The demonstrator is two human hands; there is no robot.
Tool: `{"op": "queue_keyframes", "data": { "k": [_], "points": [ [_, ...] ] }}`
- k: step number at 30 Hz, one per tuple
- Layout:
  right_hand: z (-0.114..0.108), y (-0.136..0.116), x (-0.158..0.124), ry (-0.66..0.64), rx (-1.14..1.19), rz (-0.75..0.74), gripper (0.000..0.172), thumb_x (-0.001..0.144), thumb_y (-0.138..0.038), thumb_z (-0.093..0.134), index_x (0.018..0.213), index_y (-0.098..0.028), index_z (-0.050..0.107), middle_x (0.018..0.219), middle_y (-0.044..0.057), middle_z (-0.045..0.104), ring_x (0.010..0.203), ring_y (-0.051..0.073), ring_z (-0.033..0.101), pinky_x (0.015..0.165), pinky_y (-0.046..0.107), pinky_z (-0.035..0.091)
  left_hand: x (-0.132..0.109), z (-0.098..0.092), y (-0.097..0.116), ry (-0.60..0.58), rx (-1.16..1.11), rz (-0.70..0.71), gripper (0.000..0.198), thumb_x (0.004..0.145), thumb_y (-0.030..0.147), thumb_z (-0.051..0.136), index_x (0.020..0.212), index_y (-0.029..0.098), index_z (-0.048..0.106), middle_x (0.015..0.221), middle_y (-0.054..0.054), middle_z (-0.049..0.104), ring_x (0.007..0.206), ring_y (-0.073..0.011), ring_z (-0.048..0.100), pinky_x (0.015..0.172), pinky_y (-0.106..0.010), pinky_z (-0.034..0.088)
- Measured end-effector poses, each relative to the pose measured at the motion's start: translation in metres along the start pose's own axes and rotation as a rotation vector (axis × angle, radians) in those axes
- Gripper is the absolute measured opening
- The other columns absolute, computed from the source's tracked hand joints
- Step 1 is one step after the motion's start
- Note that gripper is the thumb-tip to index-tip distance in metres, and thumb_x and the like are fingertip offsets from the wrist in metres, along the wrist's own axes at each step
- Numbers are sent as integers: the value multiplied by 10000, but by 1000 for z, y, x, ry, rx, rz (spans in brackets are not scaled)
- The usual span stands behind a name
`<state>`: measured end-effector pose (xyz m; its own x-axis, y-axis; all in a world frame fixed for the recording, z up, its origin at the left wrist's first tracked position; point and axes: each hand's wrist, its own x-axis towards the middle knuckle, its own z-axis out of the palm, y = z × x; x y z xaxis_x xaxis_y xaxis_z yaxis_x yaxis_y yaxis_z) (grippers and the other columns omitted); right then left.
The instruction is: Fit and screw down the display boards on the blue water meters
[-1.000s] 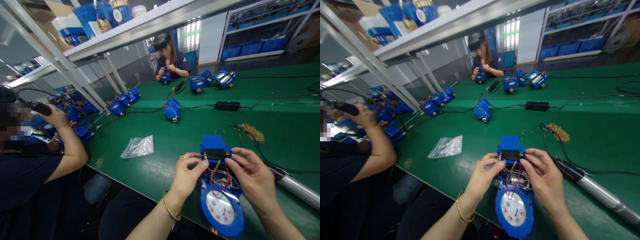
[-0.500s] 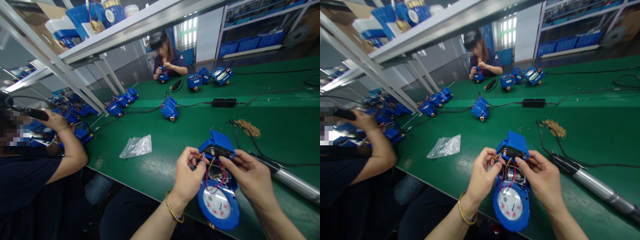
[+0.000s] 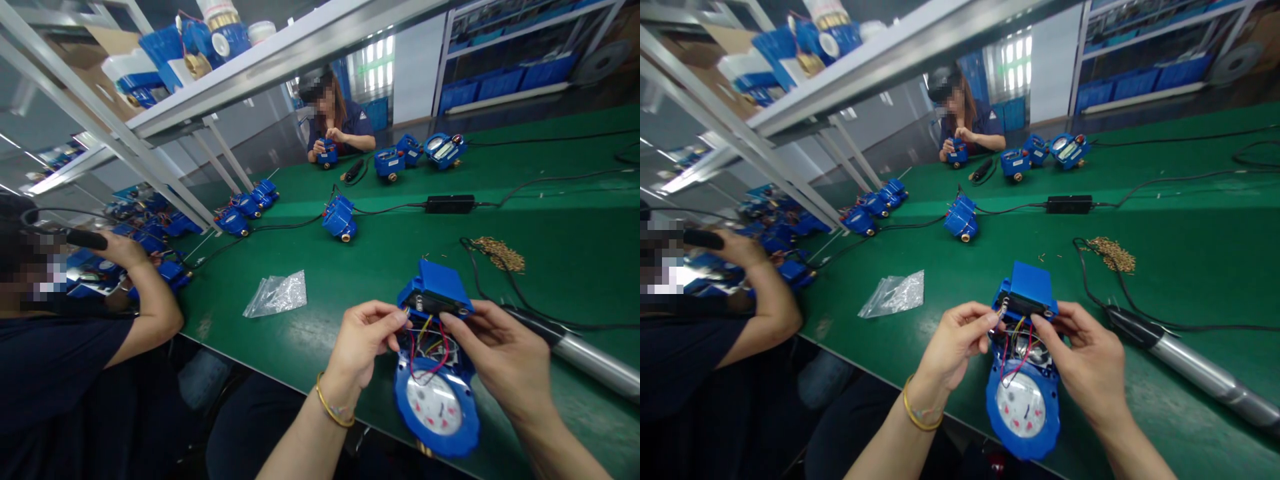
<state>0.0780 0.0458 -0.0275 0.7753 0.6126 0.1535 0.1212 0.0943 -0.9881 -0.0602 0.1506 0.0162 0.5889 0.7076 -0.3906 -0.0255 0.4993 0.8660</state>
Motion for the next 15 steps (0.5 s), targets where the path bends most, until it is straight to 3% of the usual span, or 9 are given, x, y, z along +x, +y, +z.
{"op": "queue_keyframes", "data": {
  "k": [4,8,11,15],
  "points": [
    [-1,0,0,-8,-23,-16,273,724,-395,831,891,-221,704,803,29,754,646,172,718,609,216,610,1,1,-2,-16,-106,-38,374,535,315,912,736,110,672,744,-81,761,448,-37,575,362,-125,190],
    [0,-1,1,-2,-39,-72,255,714,-378,834,858,-218,699,756,18,744,605,157,711,572,182,595,2,2,0,-45,-186,-113,392,526,240,924,748,116,626,732,-58,757,490,-55,645,400,-85,394],
    [0,-2,1,-25,-44,-110,205,743,-346,816,864,-226,703,762,5,745,612,133,712,586,143,583,2,3,2,-73,-230,-152,351,614,229,890,769,129,591,744,-58,761,514,-76,682,462,-97,508],
    [-1,-2,1,-40,-46,-133,170,765,-325,801,870,-232,705,766,-6,743,615,114,707,592,118,571,2,3,4,-81,-246,-157,287,709,208,833,777,140,563,707,-54,753,483,-73,673,441,-85,509]
  ]
}}
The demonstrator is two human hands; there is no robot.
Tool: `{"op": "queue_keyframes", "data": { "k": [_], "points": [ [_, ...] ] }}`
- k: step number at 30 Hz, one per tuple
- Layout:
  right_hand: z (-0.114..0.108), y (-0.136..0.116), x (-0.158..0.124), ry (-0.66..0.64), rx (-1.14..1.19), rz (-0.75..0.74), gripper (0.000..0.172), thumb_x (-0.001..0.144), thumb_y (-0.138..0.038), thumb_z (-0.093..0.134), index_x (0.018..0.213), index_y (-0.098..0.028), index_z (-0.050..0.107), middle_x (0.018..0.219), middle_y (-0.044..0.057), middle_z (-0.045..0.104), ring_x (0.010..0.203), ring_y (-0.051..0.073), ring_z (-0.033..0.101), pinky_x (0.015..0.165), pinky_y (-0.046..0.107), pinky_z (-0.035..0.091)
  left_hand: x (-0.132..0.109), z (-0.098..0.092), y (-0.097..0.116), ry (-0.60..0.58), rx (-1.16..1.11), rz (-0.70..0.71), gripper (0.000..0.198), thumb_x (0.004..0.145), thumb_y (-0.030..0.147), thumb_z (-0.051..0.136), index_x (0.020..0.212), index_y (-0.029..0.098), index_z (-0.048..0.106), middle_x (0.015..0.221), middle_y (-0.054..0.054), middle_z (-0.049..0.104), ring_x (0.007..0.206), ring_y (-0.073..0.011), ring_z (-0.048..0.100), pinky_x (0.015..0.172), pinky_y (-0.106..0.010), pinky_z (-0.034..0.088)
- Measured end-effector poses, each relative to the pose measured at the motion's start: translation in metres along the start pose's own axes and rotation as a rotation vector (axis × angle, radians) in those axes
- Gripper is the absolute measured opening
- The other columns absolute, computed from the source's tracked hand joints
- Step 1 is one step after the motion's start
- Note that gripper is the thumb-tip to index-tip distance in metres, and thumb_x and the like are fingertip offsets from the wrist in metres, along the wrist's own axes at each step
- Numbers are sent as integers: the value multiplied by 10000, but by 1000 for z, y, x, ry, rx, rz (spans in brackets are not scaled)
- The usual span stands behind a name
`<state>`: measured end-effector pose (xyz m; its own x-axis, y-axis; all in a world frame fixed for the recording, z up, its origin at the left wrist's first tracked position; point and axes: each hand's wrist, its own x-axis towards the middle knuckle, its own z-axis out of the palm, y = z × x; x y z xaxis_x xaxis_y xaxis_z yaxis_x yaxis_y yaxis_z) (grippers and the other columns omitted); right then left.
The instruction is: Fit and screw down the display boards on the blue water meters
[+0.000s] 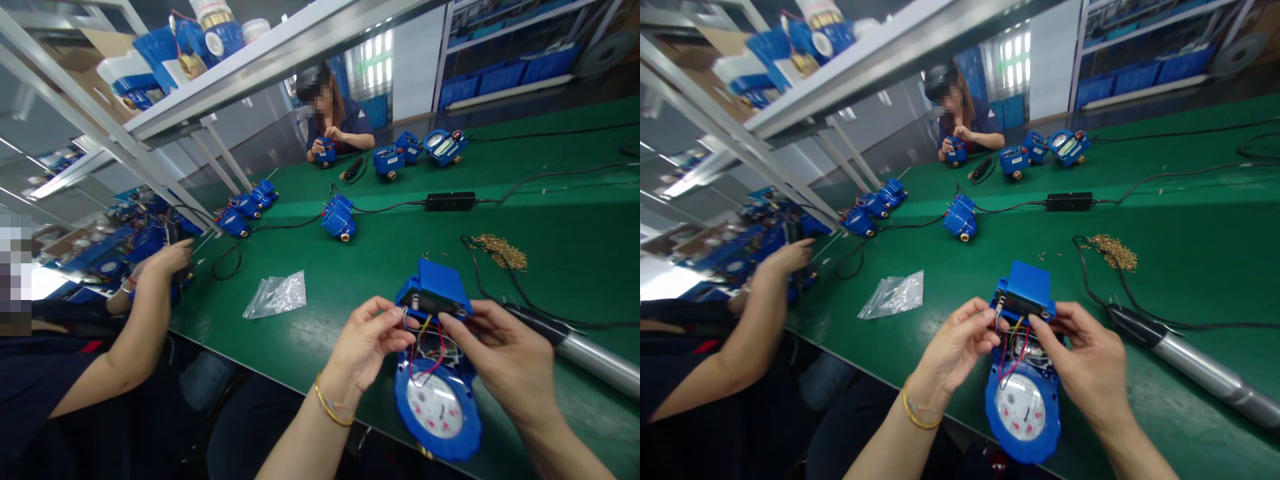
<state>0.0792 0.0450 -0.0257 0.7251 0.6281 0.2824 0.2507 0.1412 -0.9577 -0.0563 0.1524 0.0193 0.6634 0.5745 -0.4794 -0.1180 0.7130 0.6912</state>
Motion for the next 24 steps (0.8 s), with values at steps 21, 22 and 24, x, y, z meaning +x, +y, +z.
{"op": "queue_keyframes", "data": {
  "k": [21,22,24],
  "points": [
    [0,0,-2,3,-15,-13,170,783,-324,796,878,-229,692,790,-3,743,647,120,715,613,127,578,-5,8,-6,103,49,101,418,460,308,980,674,99,689,611,-11,714,554,-86,697,560,-124,564],
    [0,0,-3,3,-14,-16,169,787,-324,794,882,-229,691,792,-3,744,648,120,716,611,127,578,-5,8,-6,102,52,102,419,455,307,982,671,100,688,600,-7,710,552,-85,696,563,-125,564],
    [-1,1,-3,7,-10,-22,169,790,-323,794,886,-232,689,794,-6,745,648,117,716,612,124,578,-5,8,-6,101,63,101,421,454,308,982,670,100,686,610,-13,721,549,-81,694,568,-124,562]
  ]
}}
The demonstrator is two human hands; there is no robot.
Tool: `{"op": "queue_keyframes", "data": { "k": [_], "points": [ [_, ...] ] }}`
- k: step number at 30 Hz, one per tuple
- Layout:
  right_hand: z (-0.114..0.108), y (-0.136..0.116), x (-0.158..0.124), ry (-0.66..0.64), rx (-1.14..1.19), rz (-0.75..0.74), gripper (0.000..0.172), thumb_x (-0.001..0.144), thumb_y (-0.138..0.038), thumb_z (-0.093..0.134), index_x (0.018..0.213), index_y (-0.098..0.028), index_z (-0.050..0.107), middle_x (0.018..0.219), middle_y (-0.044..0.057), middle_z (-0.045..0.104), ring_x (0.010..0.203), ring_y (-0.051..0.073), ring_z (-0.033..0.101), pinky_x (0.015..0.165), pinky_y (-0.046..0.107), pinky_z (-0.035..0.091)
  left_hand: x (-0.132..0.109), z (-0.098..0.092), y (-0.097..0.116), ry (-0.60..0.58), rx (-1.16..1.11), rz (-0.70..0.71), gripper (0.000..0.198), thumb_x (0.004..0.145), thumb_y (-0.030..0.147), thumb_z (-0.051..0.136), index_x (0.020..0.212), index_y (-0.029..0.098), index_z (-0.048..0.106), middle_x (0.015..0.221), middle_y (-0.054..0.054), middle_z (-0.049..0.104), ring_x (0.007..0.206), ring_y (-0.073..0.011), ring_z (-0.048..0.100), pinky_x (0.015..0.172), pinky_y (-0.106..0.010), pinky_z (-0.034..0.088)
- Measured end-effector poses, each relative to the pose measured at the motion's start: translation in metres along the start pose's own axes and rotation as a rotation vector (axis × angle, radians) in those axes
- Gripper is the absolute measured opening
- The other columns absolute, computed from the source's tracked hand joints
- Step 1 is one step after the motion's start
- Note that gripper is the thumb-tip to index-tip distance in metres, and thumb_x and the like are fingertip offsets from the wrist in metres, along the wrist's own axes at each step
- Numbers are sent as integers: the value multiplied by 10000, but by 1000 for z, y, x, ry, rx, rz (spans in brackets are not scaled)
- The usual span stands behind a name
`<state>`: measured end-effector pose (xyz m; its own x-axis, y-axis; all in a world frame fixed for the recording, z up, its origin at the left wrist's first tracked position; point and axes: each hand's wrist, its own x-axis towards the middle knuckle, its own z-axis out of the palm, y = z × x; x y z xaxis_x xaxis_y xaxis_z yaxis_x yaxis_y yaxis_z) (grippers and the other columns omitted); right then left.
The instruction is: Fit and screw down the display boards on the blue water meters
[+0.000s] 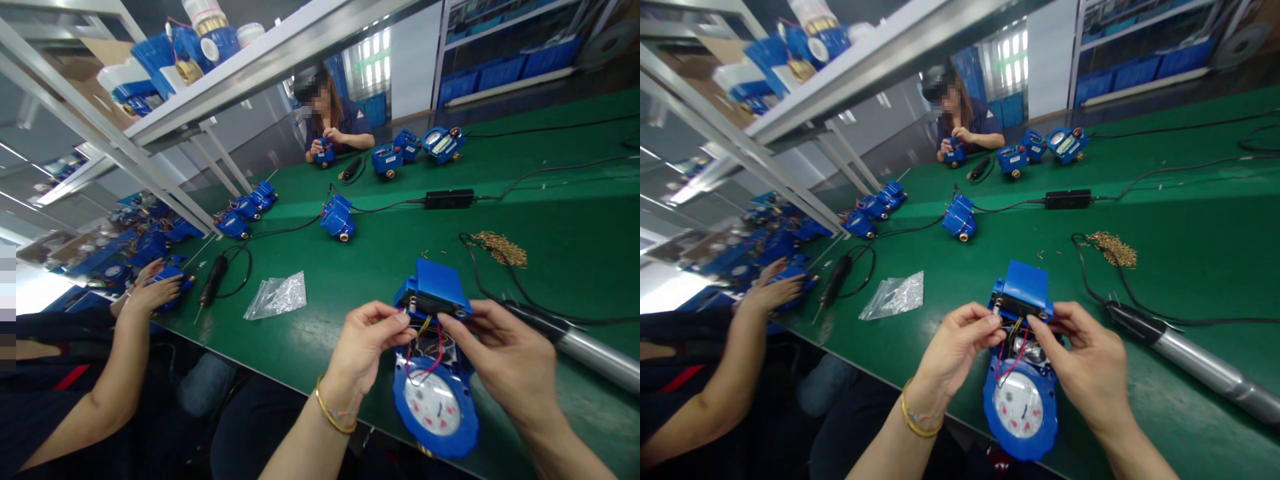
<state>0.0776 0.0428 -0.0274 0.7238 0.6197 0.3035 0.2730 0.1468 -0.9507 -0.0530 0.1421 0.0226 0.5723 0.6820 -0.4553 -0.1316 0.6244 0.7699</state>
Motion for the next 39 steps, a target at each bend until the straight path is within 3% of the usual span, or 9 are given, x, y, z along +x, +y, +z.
{"op": "queue_keyframes", "data": {
  "k": [4,9,21,39],
  "points": [
    [-1,1,0,3,3,13,175,789,-326,798,892,-236,689,801,-7,749,655,113,718,619,117,575,0,1,-1,1,28,4,429,474,322,975,694,101,681,696,-63,769,557,-86,701,562,-131,556],
    [0,-2,1,0,25,29,169,776,-327,800,869,-228,699,792,0,749,649,121,719,621,125,583,0,0,-2,-13,47,57,404,505,324,965,702,109,686,604,-29,734,525,-79,680,532,-125,534],
    [2,-4,2,-8,57,107,216,763,-372,814,866,-223,698,812,22,753,674,156,727,619,175,604,0,-1,-5,5,44,92,324,576,299,932,683,99,701,641,-35,738,549,-70,672,565,-134,529],
    [1,-1,2,-18,114,179,274,739,-405,833,873,-211,692,846,50,758,706,185,734,641,223,625,3,0,-4,44,193,118,365,553,336,943,665,106,683,602,-32,705,550,-111,661,606,-218,530]
  ]
}}
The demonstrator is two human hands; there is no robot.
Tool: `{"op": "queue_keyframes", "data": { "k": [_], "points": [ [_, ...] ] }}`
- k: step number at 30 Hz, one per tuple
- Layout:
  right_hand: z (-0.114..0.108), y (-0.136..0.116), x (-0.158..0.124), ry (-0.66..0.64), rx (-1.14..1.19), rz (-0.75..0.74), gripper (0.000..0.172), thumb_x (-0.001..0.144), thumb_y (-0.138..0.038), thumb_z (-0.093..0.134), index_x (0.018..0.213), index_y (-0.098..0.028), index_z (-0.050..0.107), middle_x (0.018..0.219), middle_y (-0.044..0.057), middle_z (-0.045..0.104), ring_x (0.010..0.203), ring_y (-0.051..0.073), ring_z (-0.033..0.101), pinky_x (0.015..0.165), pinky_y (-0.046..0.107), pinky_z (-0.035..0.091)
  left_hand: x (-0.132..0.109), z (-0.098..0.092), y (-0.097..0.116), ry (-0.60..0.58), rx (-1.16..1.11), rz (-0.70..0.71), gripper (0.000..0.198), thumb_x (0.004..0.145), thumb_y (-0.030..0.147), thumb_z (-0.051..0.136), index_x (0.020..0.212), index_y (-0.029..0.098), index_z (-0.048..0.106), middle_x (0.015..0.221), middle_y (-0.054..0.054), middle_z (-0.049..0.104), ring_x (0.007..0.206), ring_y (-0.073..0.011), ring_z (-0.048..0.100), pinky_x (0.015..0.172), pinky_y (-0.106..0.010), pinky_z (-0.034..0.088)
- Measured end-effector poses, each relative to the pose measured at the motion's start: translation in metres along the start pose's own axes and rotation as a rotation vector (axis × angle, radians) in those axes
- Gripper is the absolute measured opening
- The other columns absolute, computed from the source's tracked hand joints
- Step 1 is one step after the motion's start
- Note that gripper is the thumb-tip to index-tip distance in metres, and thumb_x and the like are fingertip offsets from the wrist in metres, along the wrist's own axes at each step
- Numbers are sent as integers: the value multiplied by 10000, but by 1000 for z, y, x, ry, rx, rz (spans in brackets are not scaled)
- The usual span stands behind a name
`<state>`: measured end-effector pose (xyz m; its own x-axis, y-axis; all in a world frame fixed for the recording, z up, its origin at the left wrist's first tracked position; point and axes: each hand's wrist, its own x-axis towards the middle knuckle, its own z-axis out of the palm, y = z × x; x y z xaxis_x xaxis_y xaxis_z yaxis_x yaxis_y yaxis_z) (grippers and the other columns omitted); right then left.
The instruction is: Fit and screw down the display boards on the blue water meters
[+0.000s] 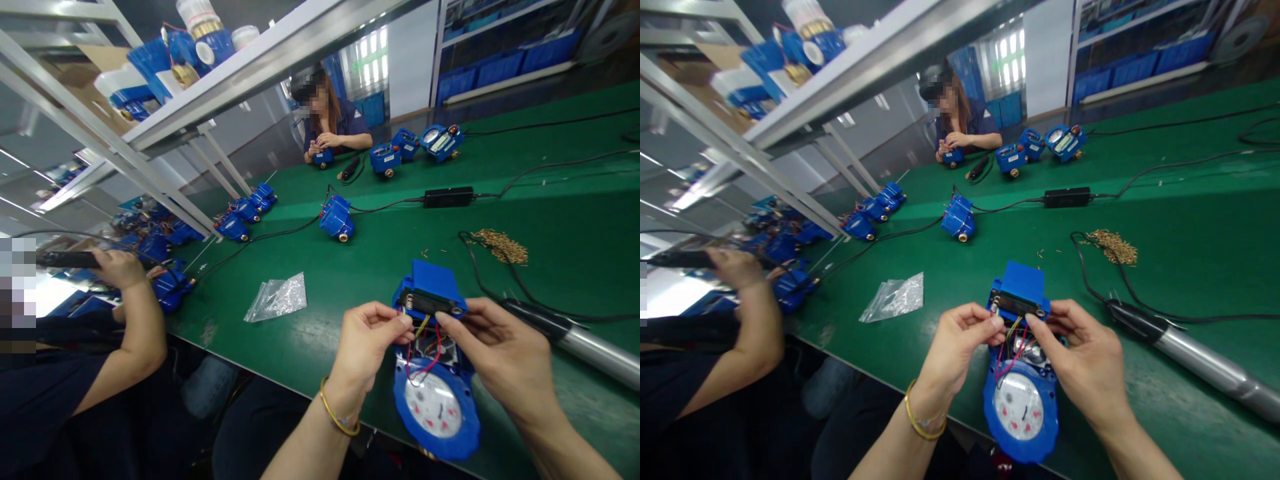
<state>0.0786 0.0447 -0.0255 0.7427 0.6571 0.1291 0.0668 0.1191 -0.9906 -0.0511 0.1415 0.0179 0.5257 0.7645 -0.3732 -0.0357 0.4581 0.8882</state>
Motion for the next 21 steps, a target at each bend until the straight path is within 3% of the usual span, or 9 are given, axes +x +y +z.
{"op": "queue_keyframes", "data": {
  "k": [21],
  "points": [
    [2,-2,4,-8,20,31,272,714,-399,834,830,-198,693,800,56,750,660,174,715,598,212,605,-1,4,-6,31,-84,51,306,608,287,913,707,111,683,645,-39,737,529,-88,666,541,-161,524]
  ]
}}
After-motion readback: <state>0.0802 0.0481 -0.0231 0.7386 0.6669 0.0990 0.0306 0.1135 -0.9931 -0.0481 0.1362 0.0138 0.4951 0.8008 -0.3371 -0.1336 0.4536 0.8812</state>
